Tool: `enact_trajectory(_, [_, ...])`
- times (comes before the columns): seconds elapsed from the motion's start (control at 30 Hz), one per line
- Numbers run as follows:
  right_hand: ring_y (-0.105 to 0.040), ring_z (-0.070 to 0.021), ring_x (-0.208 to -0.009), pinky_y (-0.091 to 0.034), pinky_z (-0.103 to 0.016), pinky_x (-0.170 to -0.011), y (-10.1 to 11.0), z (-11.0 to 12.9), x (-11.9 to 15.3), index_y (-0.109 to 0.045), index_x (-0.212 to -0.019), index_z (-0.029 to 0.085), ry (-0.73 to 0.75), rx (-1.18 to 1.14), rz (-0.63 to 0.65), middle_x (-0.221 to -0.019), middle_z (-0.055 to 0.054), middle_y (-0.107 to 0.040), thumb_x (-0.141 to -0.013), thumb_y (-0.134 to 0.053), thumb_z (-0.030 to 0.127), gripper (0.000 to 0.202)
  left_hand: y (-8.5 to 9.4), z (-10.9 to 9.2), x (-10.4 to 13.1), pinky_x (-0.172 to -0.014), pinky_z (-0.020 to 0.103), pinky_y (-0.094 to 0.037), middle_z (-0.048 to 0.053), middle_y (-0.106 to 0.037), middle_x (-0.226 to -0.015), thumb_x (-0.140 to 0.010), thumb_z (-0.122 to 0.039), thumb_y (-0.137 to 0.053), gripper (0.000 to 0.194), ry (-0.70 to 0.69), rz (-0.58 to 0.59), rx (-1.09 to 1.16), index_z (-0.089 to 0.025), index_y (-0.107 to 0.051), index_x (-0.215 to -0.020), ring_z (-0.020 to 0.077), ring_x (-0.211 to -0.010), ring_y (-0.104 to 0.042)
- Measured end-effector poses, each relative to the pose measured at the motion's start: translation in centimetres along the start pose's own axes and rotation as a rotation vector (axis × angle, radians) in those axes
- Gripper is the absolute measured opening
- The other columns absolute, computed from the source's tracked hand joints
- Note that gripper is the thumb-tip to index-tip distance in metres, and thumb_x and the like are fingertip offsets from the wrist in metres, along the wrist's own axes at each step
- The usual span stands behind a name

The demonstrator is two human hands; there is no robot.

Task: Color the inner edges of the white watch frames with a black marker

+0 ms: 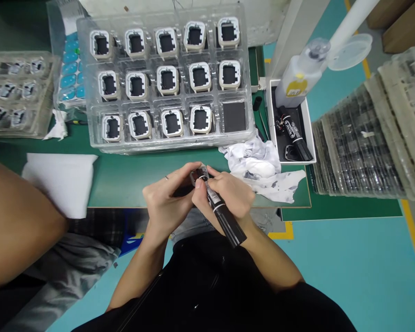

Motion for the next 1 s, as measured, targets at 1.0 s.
enact_trajectory(1.0, [-0.094,-0.0283,-0.097,-0.076,-0.034,-0.075,0.05,-0.48,0.37,-0.070,-0.097,0.028,-0.165,-0.133,-0.043,-0.090,0.000,-0.088,-0.104,-0.084,0.019,0.018,0.42,0.14,-0.26,-0.100,0.036,-0.081,0.003,-0.093,-0.119,-0.093,-0.029,-0.103,0.046,0.171,0.036,0.327,-0.027,-0.089,-0.137,0.0266,-0.101,-0.094])
Point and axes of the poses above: each hand's wrist, its own x-axis away from the middle knuckle, its own y-axis out of the back of the hand, z = x × y, the point moved 1 cm from there along -x, towards the middle knuckle
